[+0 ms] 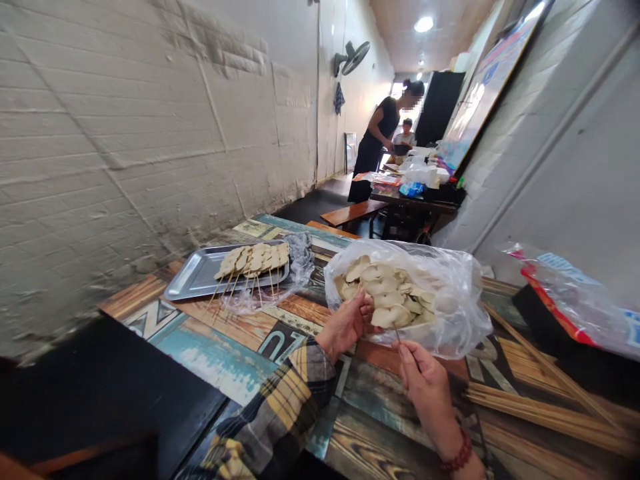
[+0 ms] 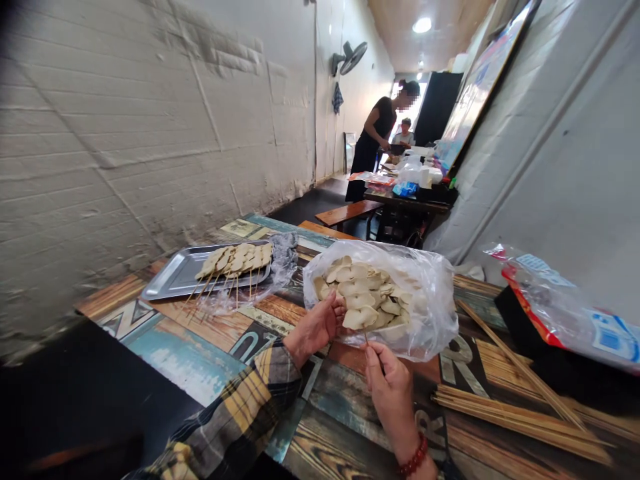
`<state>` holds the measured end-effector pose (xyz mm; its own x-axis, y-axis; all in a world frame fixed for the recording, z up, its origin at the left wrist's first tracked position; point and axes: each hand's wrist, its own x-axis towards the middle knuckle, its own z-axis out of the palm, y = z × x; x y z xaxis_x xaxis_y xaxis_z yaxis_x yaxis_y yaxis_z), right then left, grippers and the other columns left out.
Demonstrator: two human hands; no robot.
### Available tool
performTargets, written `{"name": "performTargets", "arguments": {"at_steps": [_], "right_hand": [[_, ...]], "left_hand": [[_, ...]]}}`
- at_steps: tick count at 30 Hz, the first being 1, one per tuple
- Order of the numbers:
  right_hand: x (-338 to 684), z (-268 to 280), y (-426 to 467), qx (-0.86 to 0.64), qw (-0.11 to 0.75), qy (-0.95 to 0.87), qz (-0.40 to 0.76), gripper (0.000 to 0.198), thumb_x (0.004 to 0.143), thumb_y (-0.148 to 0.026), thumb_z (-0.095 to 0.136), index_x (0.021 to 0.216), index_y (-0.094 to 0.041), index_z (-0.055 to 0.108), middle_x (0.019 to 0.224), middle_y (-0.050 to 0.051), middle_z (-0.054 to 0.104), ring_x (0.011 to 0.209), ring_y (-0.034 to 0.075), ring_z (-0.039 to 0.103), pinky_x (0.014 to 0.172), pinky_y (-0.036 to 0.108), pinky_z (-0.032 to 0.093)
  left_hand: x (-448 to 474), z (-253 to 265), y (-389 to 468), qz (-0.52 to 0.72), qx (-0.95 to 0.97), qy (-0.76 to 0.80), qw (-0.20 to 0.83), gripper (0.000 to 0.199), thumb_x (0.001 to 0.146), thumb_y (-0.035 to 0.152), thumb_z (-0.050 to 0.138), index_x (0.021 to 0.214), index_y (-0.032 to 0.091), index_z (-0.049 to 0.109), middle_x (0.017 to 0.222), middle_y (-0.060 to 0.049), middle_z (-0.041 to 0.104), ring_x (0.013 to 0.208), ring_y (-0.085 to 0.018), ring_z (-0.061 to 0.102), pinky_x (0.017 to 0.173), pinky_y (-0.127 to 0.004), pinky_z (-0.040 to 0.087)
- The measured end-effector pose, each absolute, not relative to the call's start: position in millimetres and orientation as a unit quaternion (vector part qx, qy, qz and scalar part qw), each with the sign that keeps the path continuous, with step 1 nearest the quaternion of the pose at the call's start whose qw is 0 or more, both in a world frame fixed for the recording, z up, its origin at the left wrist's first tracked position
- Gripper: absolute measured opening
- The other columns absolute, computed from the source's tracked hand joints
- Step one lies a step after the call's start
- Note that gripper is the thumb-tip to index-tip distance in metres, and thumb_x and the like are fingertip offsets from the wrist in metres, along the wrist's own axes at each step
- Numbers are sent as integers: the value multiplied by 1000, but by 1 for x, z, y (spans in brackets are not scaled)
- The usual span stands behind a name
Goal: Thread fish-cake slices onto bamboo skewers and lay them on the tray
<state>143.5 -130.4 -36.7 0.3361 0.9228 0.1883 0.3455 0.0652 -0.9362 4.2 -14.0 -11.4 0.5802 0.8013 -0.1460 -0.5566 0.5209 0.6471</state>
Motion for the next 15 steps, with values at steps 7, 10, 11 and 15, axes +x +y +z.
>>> {"name": "performTargets", "arguments": {"at_steps": [7, 10, 11, 15], "right_hand": [[151, -44, -123, -623, 538, -483, 298, 45, 89, -56, 48, 90, -15, 68, 44, -6, 43, 39, 11, 41, 39, 22, 32], [151, -43, -121, -636, 528, -497, 265, 45, 89, -54, 47, 89, -15, 68, 45, -5, 45, 41, 12, 43, 42, 23, 34], [151, -42, -121, -640, 523, -502, 255, 45, 89, -54, 47, 89, -15, 69, 45, -5, 46, 41, 12, 44, 42, 23, 34], [151, -42, -122, -649, 503, -522, 230, 45, 90, -54, 44, 90, -17, 70, 47, -3, 51, 43, 14, 47, 44, 23, 36]], "left_hand": [[6, -11, -19, 444, 320, 291, 785, 58, 52, 23, 89, 101, 15, 60, 69, 4, 59, 59, -9, 58, 63, -23, 50], [8, -10, -20, 479, 362, 304, 740, 56, 57, 25, 86, 105, 14, 59, 66, 4, 59, 55, -8, 56, 59, -21, 44], [9, -9, -20, 496, 377, 306, 720, 54, 58, 25, 85, 105, 14, 59, 66, 4, 60, 56, -8, 55, 59, -21, 43], [10, -4, -21, 534, 412, 315, 668, 53, 59, 23, 83, 106, 15, 59, 70, 3, 62, 62, -8, 55, 62, -20, 41]]}}
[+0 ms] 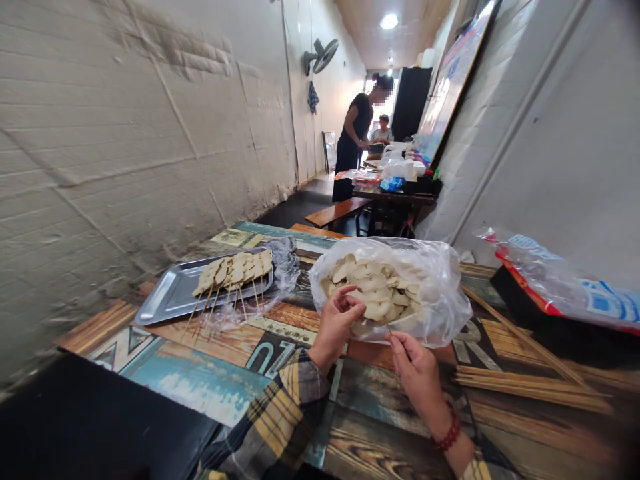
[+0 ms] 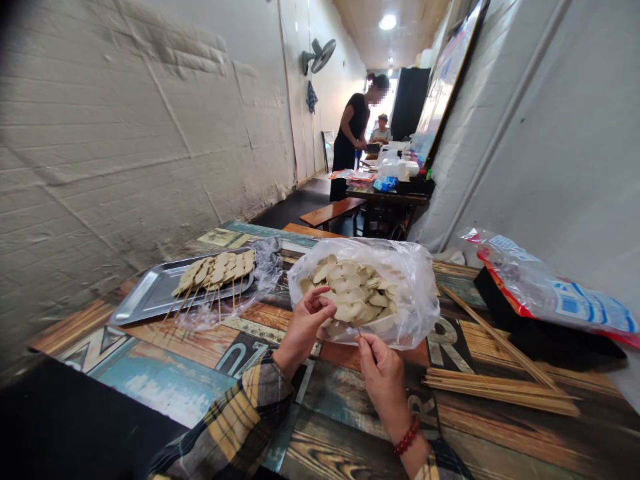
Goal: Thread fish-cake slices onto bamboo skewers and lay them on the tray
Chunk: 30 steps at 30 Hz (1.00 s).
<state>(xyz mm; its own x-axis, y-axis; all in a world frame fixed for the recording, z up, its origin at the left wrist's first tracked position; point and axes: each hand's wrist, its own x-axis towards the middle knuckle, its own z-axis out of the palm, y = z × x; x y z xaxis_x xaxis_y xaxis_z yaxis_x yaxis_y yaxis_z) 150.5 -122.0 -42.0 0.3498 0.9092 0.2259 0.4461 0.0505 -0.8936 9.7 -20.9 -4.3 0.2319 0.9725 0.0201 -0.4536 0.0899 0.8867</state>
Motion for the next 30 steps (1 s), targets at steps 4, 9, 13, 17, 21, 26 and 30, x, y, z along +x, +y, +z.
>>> {"name": "performTargets", "arguments": {"at_steps": [4, 9, 13, 17, 21, 26, 30], "right_hand": [[150, -44, -123, -647, 502, -525, 232, 45, 90, -53, 44, 90, -17, 70, 46, -3, 51, 43, 14, 49, 43, 23, 36], [140, -36, -123, -635, 508, -527, 248, 42, 91, -52, 44, 86, -18, 69, 45, -5, 48, 41, 12, 47, 43, 22, 36], [127, -28, -122, -625, 511, -533, 253, 40, 90, -50, 45, 85, -18, 68, 45, -6, 46, 40, 12, 45, 43, 22, 36], [121, -33, -119, -616, 520, -530, 261, 39, 90, -49, 46, 86, -17, 68, 45, -6, 46, 40, 12, 45, 43, 22, 36], [120, -39, -116, -617, 521, -526, 267, 38, 91, -48, 45, 88, -16, 67, 46, -6, 48, 41, 12, 46, 43, 23, 36], [120, -40, -114, -630, 504, -539, 241, 38, 90, -47, 45, 87, -17, 69, 47, -4, 52, 43, 13, 49, 45, 23, 38], [115, -40, -112, -633, 502, -546, 221, 43, 90, -51, 45, 87, -18, 71, 47, -2, 55, 43, 14, 52, 45, 23, 40]], "left_hand": [[11, -5, -23, 508, 366, 309, 716, 50, 62, 24, 82, 105, 14, 58, 66, 4, 59, 57, -6, 51, 56, -18, 37], [12, -7, -19, 498, 263, 273, 780, 38, 64, 32, 82, 91, 14, 61, 72, 1, 62, 58, -7, 55, 58, -19, 44], [9, -5, -17, 493, 252, 233, 800, 31, 70, 36, 78, 88, 13, 67, 80, -4, 69, 70, -12, 63, 69, -22, 50], [4, -3, -19, 457, 256, 250, 814, 27, 71, 32, 77, 89, 13, 70, 87, -8, 72, 78, -18, 67, 75, -27, 54], [3, -4, -19, 432, 274, 250, 822, 27, 71, 28, 78, 90, 11, 70, 83, -9, 73, 77, -19, 69, 73, -28, 56], [5, -4, -17, 454, 261, 258, 812, 25, 71, 28, 77, 87, 11, 70, 81, -8, 73, 73, -18, 68, 71, -28, 55], [7, -4, -17, 468, 244, 273, 804, 27, 69, 30, 78, 85, 10, 70, 82, -9, 73, 74, -19, 68, 71, -28, 55]]}}
